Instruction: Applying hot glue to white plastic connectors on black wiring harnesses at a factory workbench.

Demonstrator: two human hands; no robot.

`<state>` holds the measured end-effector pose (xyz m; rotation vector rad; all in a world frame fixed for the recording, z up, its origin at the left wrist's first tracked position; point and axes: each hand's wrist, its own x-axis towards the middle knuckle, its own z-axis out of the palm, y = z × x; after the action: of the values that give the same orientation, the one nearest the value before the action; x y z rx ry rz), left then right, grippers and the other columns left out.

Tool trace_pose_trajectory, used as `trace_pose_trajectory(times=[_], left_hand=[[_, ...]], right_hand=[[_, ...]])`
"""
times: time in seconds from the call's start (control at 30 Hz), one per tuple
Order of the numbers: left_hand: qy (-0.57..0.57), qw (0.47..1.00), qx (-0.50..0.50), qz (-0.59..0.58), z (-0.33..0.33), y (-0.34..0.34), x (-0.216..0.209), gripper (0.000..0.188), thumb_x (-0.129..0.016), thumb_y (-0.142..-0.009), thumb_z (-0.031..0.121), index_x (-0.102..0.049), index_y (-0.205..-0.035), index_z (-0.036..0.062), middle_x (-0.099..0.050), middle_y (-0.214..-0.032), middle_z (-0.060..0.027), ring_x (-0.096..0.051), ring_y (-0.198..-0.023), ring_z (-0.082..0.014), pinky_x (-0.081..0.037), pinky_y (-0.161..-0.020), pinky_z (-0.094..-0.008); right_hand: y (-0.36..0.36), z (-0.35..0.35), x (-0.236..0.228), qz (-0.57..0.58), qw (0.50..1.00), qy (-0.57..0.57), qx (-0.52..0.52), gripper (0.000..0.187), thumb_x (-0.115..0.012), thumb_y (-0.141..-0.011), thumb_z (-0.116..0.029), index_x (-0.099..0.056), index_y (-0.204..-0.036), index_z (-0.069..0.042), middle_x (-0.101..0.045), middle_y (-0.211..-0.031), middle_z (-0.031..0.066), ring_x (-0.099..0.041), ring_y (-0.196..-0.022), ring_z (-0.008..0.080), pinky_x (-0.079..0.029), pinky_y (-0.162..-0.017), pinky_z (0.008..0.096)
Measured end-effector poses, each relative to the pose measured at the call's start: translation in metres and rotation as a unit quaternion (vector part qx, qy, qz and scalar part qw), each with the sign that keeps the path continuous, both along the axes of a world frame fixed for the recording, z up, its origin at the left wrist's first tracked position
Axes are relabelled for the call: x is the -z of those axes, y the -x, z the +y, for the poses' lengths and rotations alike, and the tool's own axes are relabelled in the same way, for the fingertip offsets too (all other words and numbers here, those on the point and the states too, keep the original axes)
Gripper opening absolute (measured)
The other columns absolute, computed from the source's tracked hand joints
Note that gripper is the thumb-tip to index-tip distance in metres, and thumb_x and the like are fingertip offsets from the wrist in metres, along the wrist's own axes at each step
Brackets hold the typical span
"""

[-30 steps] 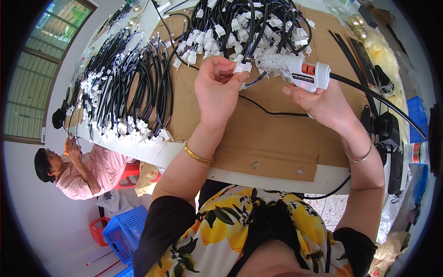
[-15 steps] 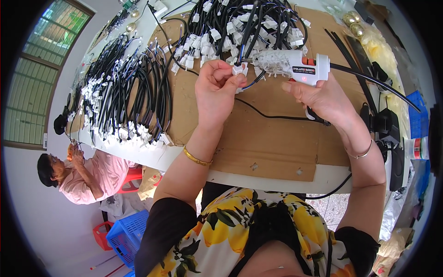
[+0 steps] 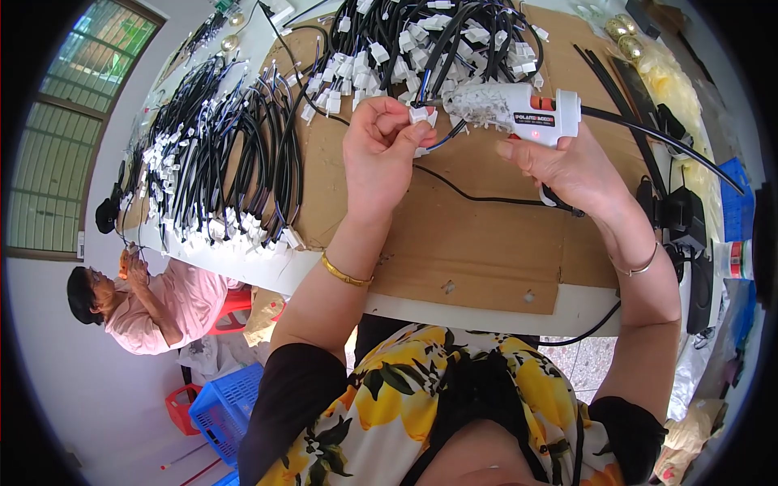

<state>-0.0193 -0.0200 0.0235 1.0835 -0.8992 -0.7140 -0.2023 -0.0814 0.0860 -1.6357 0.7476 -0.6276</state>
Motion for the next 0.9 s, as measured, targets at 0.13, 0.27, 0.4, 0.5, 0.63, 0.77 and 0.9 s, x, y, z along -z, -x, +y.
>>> trace_pose_trajectory(times=[0.13, 0.27, 0.4, 0.5, 0.63, 0.77, 0.9], left_hand=[[0.005, 1.0, 0.0, 0.001, -0.0009, -0.0006, 0.0002, 0.023, -0.051, -0.075, -0.013, -0.04, -0.091, -0.0019, -0.058, -0.082, -0.0129, -0.059, -0.069, -0.0155, -0.051, -0.066, -0.0252], [0.005, 1.0, 0.003, -0.011, -0.0019, -0.0042, 0.0044, 0.024, -0.052, -0.074, -0.013, -0.039, -0.09, -0.001, -0.058, -0.079, -0.0121, -0.059, -0.067, -0.015, -0.05, -0.064, -0.0246], [0.017, 0.999, -0.015, -0.04, -0.0025, -0.0062, 0.0059, 0.027, -0.055, -0.072, -0.012, -0.038, -0.089, 0.0003, -0.059, -0.075, -0.011, -0.058, -0.065, -0.0134, -0.048, -0.061, -0.0228], [0.009, 0.999, -0.026, -0.033, -0.0026, -0.0058, 0.0051, 0.032, -0.06, -0.069, -0.011, -0.038, -0.089, 0.0008, -0.061, -0.075, -0.0107, -0.058, -0.065, -0.0124, -0.047, -0.06, -0.0215], [0.007, 0.997, -0.055, -0.055, -0.0017, -0.0051, 0.0019, 0.034, -0.062, -0.068, -0.01, -0.038, -0.089, 0.0011, -0.061, -0.077, -0.0109, -0.058, -0.065, -0.0119, -0.047, -0.059, -0.0213], [0.012, 0.992, -0.09, -0.09, -0.002, -0.0069, 0.0038, 0.036, -0.066, -0.064, -0.008, -0.04, -0.087, 0.0019, -0.061, -0.076, -0.0086, -0.057, -0.065, -0.0102, -0.046, -0.058, -0.0204], [-0.003, 0.984, -0.112, -0.142, -0.0031, -0.0095, 0.0074, 0.037, -0.07, -0.061, -0.005, -0.043, -0.085, 0.0031, -0.06, -0.075, -0.0055, -0.056, -0.063, -0.0089, -0.046, -0.056, -0.0202]], right_hand=[[0.0008, -0.0001, -0.0017, 0.016, 1.0, 0.022, -0.01, 0.019, -0.065, -0.071, -0.019, -0.054, -0.079, -0.006, -0.052, -0.061, -0.0031, -0.044, -0.051, 0.004, -0.036, -0.045, 0.0189], [0.0002, 0.0003, 0.0, 0.029, 0.999, 0.019, -0.01, 0.018, -0.065, -0.071, -0.018, -0.054, -0.079, -0.006, -0.052, -0.061, -0.0031, -0.044, -0.051, 0.0041, -0.036, -0.044, 0.0188], [0.0008, -0.0003, 0.0014, 0.037, 0.999, 0.008, -0.001, 0.019, -0.066, -0.07, -0.018, -0.053, -0.076, -0.006, -0.049, -0.058, -0.0033, -0.044, -0.051, 0.0042, -0.035, -0.044, 0.0188], [0.0008, 0.0, 0.0004, 0.047, 0.999, 0.008, 0.002, 0.02, -0.066, -0.07, -0.018, -0.053, -0.077, -0.006, -0.049, -0.059, -0.0034, -0.044, -0.051, 0.0042, -0.035, -0.044, 0.019], [-0.0005, 0.0011, 0.0034, 0.016, 0.999, 0.038, 0.013, 0.019, -0.067, -0.07, -0.018, -0.053, -0.075, -0.006, -0.049, -0.059, -0.0032, -0.043, -0.05, 0.0043, -0.034, -0.045, 0.0191], [0.0006, 0.0019, 0.0017, 0.02, 1.0, 0.016, 0.008, 0.019, -0.067, -0.07, -0.018, -0.053, -0.073, -0.005, -0.049, -0.059, -0.0026, -0.043, -0.051, 0.0046, -0.035, -0.045, 0.0189], [0.0005, 0.0024, 0.0024, 0.034, 0.999, 0.023, 0.015, 0.019, -0.067, -0.07, -0.019, -0.054, -0.074, -0.005, -0.05, -0.062, -0.0024, -0.044, -0.054, 0.0044, -0.035, -0.047, 0.0187]])
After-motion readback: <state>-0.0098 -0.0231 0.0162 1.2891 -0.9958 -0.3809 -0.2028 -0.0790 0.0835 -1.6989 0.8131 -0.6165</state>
